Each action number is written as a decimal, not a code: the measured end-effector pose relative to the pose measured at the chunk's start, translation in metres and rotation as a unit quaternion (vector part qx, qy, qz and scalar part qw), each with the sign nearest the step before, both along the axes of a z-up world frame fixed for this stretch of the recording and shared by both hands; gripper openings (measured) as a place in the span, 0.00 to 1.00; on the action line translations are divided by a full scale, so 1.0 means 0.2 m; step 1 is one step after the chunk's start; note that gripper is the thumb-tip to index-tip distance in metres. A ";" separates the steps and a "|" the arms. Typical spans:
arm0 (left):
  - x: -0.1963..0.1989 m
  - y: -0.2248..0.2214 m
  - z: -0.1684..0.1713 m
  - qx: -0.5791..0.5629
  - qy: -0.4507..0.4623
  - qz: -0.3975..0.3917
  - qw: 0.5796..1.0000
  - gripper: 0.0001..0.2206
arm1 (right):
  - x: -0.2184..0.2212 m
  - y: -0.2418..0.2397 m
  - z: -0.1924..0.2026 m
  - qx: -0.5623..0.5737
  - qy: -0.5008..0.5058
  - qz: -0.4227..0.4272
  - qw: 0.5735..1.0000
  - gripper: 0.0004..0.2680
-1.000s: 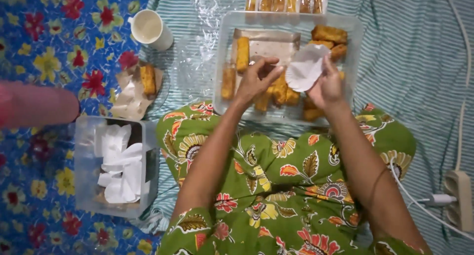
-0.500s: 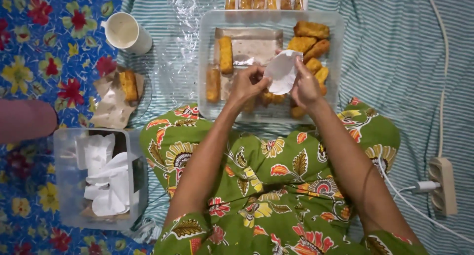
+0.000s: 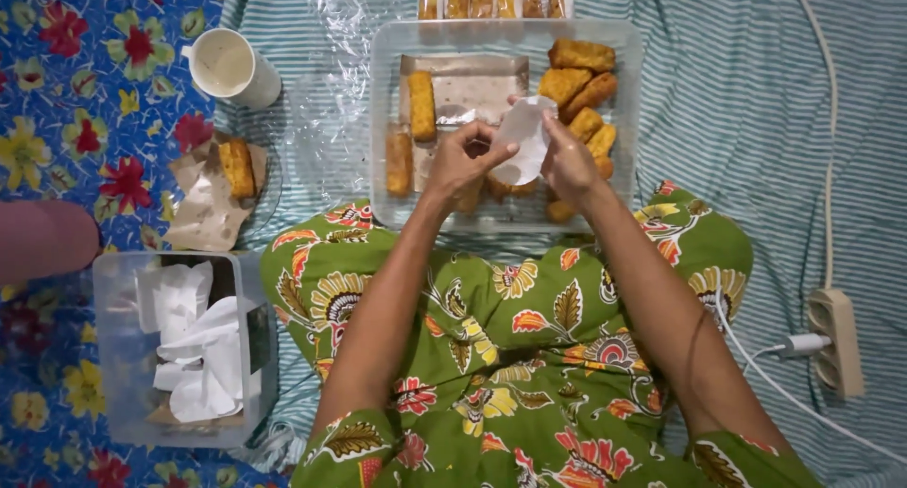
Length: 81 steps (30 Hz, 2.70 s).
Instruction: Wrapping individual fried food items in small plastic sheets and organizing them in a tray.
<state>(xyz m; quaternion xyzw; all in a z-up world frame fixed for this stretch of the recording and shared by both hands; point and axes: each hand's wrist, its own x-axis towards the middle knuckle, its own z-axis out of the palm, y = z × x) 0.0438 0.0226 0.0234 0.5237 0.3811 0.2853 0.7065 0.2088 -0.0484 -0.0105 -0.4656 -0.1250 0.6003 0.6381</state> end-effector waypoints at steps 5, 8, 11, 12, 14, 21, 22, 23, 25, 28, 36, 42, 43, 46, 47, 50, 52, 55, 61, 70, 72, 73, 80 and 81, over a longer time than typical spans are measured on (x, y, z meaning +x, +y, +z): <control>0.02 0.05 -0.24 -0.035 -0.037 0.009 0.999 0.10 | 0.02 -0.02 -0.25 0.005 -0.056 0.045 0.997 0.21; 0.02 0.08 -0.34 -0.063 -0.064 0.038 0.995 0.09 | 0.07 -0.02 -0.04 0.034 -0.133 0.090 0.986 0.22; -0.01 0.11 -0.30 -0.089 -0.046 0.036 0.994 0.10 | 0.15 -0.02 0.27 -0.002 -0.258 0.102 0.961 0.20; -0.03 0.12 -0.27 -0.103 -0.020 0.017 0.994 0.14 | 0.18 -0.02 0.37 -0.061 -0.337 0.103 0.934 0.19; -0.02 0.14 -0.28 -0.121 -0.003 0.043 0.992 0.28 | 0.29 -0.08 0.32 -0.050 -0.388 0.079 0.917 0.18; -0.04 0.10 0.04 -0.250 -0.094 0.127 0.955 0.32 | 0.38 -0.23 0.33 -0.071 -0.649 0.129 0.746 0.09; -0.06 0.11 0.03 -0.250 -0.099 0.126 0.955 0.32 | 0.43 -0.26 0.23 -0.072 -0.653 0.129 0.743 0.09; -0.08 0.11 0.03 -0.257 -0.164 0.133 0.943 0.22 | 0.47 -0.28 0.13 -0.012 -0.688 0.111 0.717 0.10; -0.12 0.12 0.01 -0.262 -0.231 0.139 0.927 0.14 | 0.50 -0.31 0.02 0.050 -0.721 0.094 0.685 0.12; -0.18 0.12 0.00 -0.274 -0.254 0.151 0.915 0.13 | 0.50 -0.34 -0.02 0.038 -0.732 0.107 0.671 0.11; -0.34 0.09 0.08 -0.265 -0.276 0.178 0.906 0.14 | 0.49 -0.43 -0.02 0.034 -0.761 0.142 0.632 0.13; -0.39 0.04 0.09 -0.259 -0.288 0.201 0.900 0.15 | 0.54 -0.45 -0.11 0.041 -0.780 0.115 0.614 0.13; -0.39 0.04 0.07 -0.258 -0.290 0.203 0.899 0.15 | 0.53 -0.44 -0.11 0.043 -0.780 0.116 0.613 0.13; -0.39 0.05 0.04 -0.266 -0.299 0.206 0.893 0.16 | 0.50 -0.42 -0.12 0.045 -0.771 0.095 0.628 0.13; -0.38 0.05 0.04 -0.266 -0.293 0.217 0.892 0.16 | 0.49 -0.41 -0.12 0.047 -0.767 0.097 0.632 0.13; -0.36 0.06 0.01 -0.266 -0.287 0.233 0.890 0.16 | 0.48 -0.36 -0.13 0.053 -0.778 0.101 0.618 0.13; -0.36 0.06 -0.01 -0.267 -0.286 0.238 0.889 0.16 | 0.47 -0.33 -0.12 0.056 -0.792 0.102 0.599 0.13; -0.34 0.06 0.00 -0.266 -0.286 0.245 0.887 0.16 | 0.48 -0.26 -0.07 0.071 -0.778 0.080 0.619 0.16; -0.31 0.05 0.05 -0.259 -0.261 0.252 0.895 0.16 | 0.56 -0.09 -0.03 0.049 -0.796 0.097 0.595 0.17; -0.30 0.06 0.24 -0.220 -0.209 0.249 0.920 0.28 | 0.67 0.14 -0.08 0.010 -0.814 0.191 0.548 0.19; -0.30 0.08 0.21 -0.219 -0.229 0.252 0.914 0.30 | 0.71 0.17 -0.11 0.030 -0.825 0.162 0.540 0.19; -0.30 0.09 0.21 -0.219 -0.228 0.254 0.914 0.30 | 0.72 0.19 -0.12 0.031 -0.825 0.163 0.541 0.19; -0.28 0.13 0.17 -0.209 -0.241 0.263 0.911 0.31 | 0.59 0.32 0.09 -0.026 -0.832 0.261 0.490 0.22; -0.28 0.13 0.18 -0.206 -0.235 0.262 0.913 0.31 | 0.55 0.36 0.16 -0.068 -0.807 0.312 0.497 0.33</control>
